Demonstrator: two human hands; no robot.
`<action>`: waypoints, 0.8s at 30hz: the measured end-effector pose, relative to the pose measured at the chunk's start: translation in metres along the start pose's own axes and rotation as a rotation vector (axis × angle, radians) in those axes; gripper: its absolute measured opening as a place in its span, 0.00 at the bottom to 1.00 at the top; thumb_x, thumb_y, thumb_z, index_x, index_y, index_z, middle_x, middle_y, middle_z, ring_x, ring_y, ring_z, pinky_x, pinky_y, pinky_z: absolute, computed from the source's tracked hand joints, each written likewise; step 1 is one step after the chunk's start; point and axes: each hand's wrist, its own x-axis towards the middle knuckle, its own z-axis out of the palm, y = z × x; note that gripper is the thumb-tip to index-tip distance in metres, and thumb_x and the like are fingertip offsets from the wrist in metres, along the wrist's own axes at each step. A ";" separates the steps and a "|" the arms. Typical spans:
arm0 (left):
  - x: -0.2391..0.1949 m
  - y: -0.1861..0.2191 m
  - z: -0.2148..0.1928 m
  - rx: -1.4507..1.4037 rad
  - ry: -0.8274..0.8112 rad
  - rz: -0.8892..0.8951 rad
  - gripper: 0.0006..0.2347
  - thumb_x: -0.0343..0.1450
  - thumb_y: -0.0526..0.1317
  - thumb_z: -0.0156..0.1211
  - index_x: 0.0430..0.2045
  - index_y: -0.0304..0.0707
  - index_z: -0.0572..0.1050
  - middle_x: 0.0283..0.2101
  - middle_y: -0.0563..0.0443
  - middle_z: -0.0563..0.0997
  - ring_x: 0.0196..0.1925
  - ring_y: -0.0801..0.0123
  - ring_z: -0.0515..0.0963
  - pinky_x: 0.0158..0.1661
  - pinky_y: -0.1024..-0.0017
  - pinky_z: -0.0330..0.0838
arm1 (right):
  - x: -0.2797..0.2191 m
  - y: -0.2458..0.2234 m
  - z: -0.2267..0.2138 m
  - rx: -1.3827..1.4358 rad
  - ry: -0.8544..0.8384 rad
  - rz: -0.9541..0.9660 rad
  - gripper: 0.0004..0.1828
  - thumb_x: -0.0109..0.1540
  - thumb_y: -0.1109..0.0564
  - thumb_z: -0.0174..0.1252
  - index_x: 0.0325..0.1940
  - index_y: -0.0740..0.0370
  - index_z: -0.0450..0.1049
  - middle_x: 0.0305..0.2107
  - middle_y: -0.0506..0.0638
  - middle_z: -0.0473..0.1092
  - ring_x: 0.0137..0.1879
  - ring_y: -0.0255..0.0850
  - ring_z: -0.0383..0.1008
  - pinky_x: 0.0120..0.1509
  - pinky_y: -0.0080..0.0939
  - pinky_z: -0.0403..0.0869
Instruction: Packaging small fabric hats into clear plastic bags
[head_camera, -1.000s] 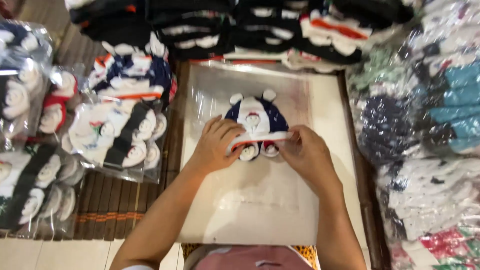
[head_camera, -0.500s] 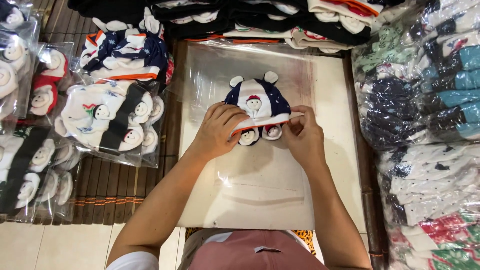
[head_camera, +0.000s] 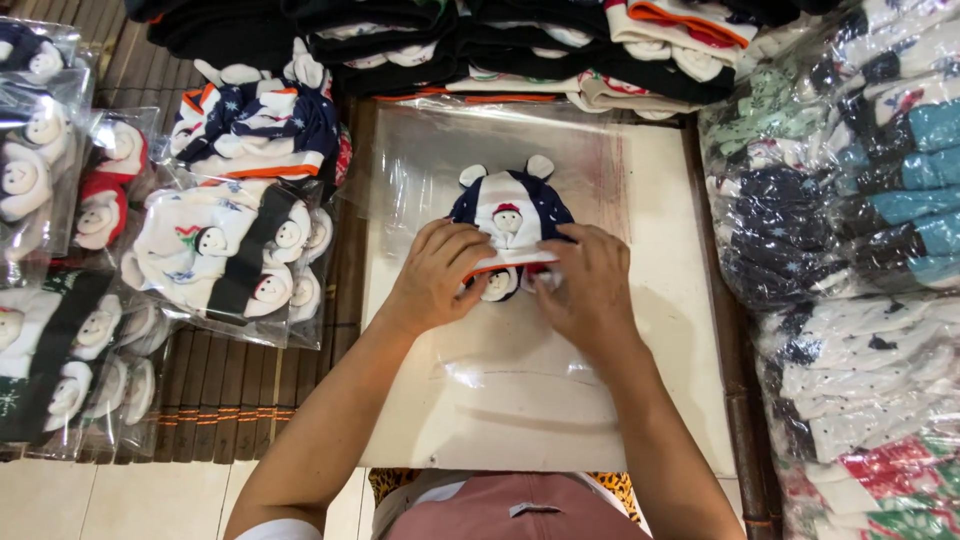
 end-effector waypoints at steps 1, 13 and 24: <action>0.000 0.000 0.001 0.009 0.004 0.003 0.10 0.71 0.45 0.59 0.43 0.47 0.76 0.47 0.53 0.78 0.55 0.62 0.77 0.62 0.56 0.63 | 0.001 -0.005 0.001 0.003 0.007 -0.007 0.26 0.53 0.54 0.69 0.55 0.52 0.75 0.52 0.53 0.69 0.61 0.53 0.68 0.65 0.55 0.63; 0.000 -0.002 0.010 -0.055 0.018 0.067 0.09 0.70 0.48 0.63 0.36 0.48 0.77 0.44 0.55 0.78 0.51 0.62 0.79 0.61 0.56 0.66 | -0.009 0.000 0.024 -0.077 0.009 -0.130 0.07 0.59 0.58 0.63 0.41 0.48 0.80 0.46 0.47 0.74 0.58 0.45 0.72 0.71 0.56 0.59; 0.004 0.000 -0.005 -0.090 -0.046 -0.024 0.14 0.71 0.50 0.64 0.46 0.46 0.76 0.45 0.53 0.78 0.55 0.60 0.77 0.61 0.56 0.66 | -0.005 0.000 0.018 -0.115 0.104 -0.052 0.07 0.62 0.59 0.64 0.43 0.51 0.80 0.42 0.47 0.75 0.56 0.43 0.73 0.72 0.53 0.60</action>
